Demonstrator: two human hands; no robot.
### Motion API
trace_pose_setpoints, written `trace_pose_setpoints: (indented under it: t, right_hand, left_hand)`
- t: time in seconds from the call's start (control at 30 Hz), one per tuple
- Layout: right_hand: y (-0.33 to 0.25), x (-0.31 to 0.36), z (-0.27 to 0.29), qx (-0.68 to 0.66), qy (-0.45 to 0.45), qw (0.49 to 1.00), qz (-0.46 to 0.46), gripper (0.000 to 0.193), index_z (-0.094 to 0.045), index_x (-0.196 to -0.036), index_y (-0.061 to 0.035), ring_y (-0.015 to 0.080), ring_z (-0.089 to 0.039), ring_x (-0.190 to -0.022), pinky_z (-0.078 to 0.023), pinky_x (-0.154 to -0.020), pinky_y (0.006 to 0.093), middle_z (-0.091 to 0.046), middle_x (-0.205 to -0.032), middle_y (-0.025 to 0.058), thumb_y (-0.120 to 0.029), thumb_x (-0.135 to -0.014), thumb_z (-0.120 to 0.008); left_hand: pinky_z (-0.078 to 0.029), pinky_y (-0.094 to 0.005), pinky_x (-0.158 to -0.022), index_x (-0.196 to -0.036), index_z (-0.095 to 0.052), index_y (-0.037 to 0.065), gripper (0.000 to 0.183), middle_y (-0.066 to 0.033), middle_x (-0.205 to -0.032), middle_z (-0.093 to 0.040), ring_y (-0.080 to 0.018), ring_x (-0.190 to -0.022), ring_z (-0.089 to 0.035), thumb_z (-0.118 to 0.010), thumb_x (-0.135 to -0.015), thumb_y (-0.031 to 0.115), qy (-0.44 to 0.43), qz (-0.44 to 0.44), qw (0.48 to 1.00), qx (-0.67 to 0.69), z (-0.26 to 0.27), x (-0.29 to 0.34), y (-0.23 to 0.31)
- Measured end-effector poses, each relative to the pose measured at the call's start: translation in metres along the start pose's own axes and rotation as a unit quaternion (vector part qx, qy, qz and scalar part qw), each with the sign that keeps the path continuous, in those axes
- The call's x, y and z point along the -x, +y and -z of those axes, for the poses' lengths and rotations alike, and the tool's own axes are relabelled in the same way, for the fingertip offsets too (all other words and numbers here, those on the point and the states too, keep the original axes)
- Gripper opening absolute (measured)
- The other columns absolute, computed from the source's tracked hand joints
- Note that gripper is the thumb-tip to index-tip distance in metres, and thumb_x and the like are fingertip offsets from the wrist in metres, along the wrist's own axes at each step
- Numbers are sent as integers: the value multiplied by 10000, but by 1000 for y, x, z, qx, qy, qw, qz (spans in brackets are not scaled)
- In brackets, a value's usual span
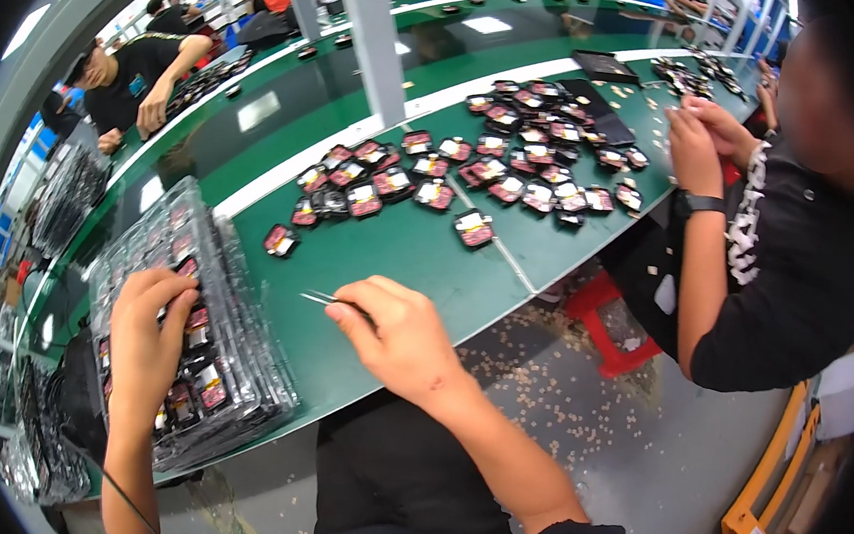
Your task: Manually assemble small electronic device components by picking them from a tray and using tweezers to place or adjust internal parts.
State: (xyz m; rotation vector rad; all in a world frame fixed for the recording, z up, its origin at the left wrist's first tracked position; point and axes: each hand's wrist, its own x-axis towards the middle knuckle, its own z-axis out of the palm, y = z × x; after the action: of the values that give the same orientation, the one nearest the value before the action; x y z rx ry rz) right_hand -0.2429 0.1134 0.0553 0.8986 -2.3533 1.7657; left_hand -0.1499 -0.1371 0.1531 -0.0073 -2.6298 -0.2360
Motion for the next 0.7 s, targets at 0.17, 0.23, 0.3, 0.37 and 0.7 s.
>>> trace_pose_setpoints:
  t: [0.17,0.23,0.3,0.37,0.7]
  right_hand:
    - [4,1,-2,-8,23,1000,7,155,-700,-1007,-17,308,-636,-710,-525,-669,381,-644,-899,123,-158,-944,-719]
    - [8,4,2,16,28,999,7,227,-691,-1081,-37,322,-656,-718,-550,-673,390,-627,-1051,123,-197,-927,-738]
    - [9,5,10,102,64,992,22,247,-688,-1095,-44,324,-671,-718,-563,-662,406,-618,-1085,119,-213,-922,-739]
    - [4,3,13,235,118,964,38,290,-681,-1127,-72,346,-703,-703,-590,-625,461,-590,-1167,118,-254,-910,-741]
    - [27,5,68,360,110,923,-82,227,-692,-1069,-77,368,-707,-734,-565,-644,471,-660,-1107,132,-233,-915,-750]
  left_hand:
    - [-475,-476,-1015,-1084,-682,-19,288,-170,-1152,-644,-407,-1180,-607,-723,-802,-59,25,-39,999,2,6,17,31]
    - [-463,-534,-1058,-1084,-680,-7,329,-191,-1201,-625,-449,-1233,-588,-702,-766,-91,7,-99,995,34,9,31,49]
    - [-499,-574,-1001,-1032,-706,17,253,-199,-1142,-647,-444,-1157,-633,-736,-781,26,15,-202,976,73,-4,53,57]
    - [-548,-527,-938,-1076,-678,13,300,-200,-1146,-636,-401,-1100,-668,-794,-842,162,23,-332,939,87,0,74,71]
    - [-566,-462,-922,-971,-745,29,212,-160,-1060,-710,-366,-1048,-698,-805,-770,0,4,-94,885,456,-54,117,152]
